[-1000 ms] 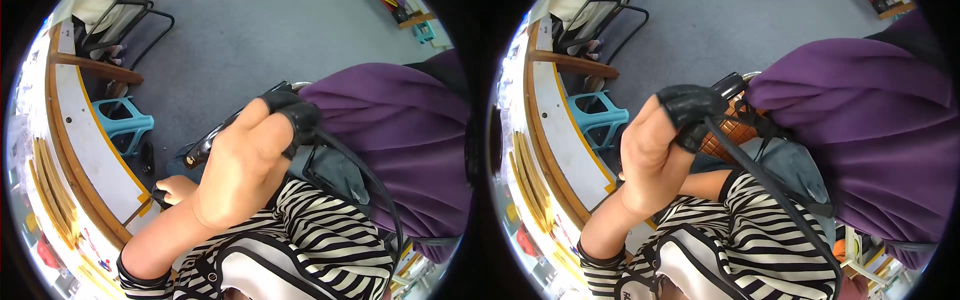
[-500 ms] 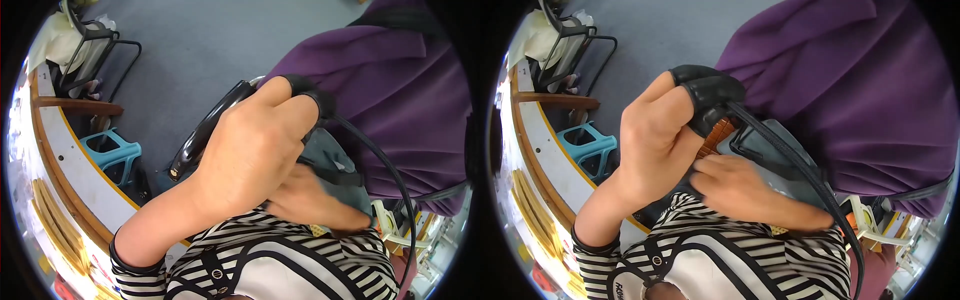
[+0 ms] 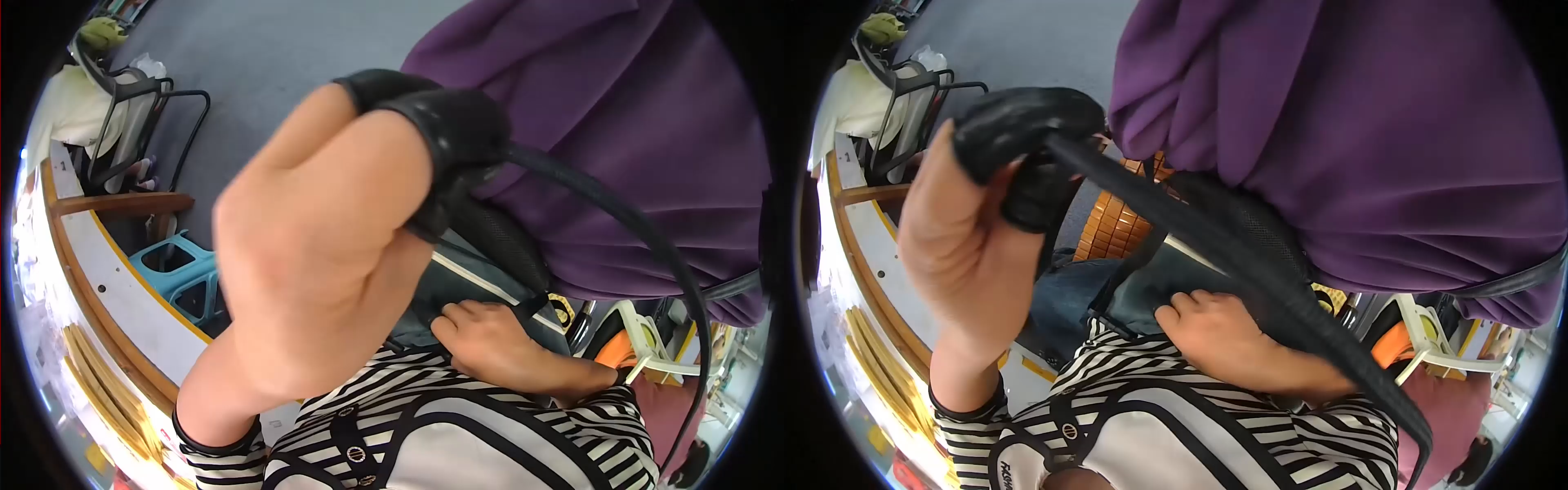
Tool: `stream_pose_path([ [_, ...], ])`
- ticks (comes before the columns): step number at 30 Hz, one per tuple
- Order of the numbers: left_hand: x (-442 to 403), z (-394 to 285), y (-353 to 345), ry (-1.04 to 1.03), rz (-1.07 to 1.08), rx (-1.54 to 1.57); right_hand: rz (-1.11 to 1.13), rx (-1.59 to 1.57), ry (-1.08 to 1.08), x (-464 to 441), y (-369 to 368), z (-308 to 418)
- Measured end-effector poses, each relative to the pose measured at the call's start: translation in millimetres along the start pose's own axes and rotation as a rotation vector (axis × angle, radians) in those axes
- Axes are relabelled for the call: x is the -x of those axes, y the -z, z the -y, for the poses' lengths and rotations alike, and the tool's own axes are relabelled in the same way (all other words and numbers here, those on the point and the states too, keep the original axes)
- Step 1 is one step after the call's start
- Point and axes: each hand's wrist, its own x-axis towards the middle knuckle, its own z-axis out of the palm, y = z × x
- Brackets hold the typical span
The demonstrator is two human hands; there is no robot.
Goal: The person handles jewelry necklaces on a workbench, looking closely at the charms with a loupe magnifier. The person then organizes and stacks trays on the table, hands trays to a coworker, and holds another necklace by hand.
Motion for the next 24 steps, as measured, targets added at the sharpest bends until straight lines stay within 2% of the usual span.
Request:
stream_pose_path([
  [3,0.1,-8.2,-5.9,0.045,-0.131,0.200,0.018,0.065,0.025,-0.3,-2.8,-3.8],
  [4,0.5,-10.8,-8.7,0.066,-0.168,0.269,-0.016,0.149,0.131,0.3,-12.8,-9.1],
  [5,0.0,-11.1,-7.2,0.065,-0.155,0.276,-0.020,0.141,0.118,2.7,-13.2,-9.4],
  [7,-2.8,-11.5,1.8,0.045,-0.015,0.115,-0.056,-0.042,0.023,0.5,-5.5,-4.9],
  [12,-20.9,-30.9,-0.1,-0.087,0.014,-0.058,-0.119,-0.060,0.004,-0.2,-4.0,-1.8],
  [23,-16.1,-69.0,-7.7,0.217,0.022,-0.385,-0.028,-0.102,-0.068,-4.5,1.1,-3.6],
  [24,-15.3,-68.4,-6.8,0.152,0.015,-0.383,0.003,-0.103,-0.079,-4.5,1.5,-3.8],
])
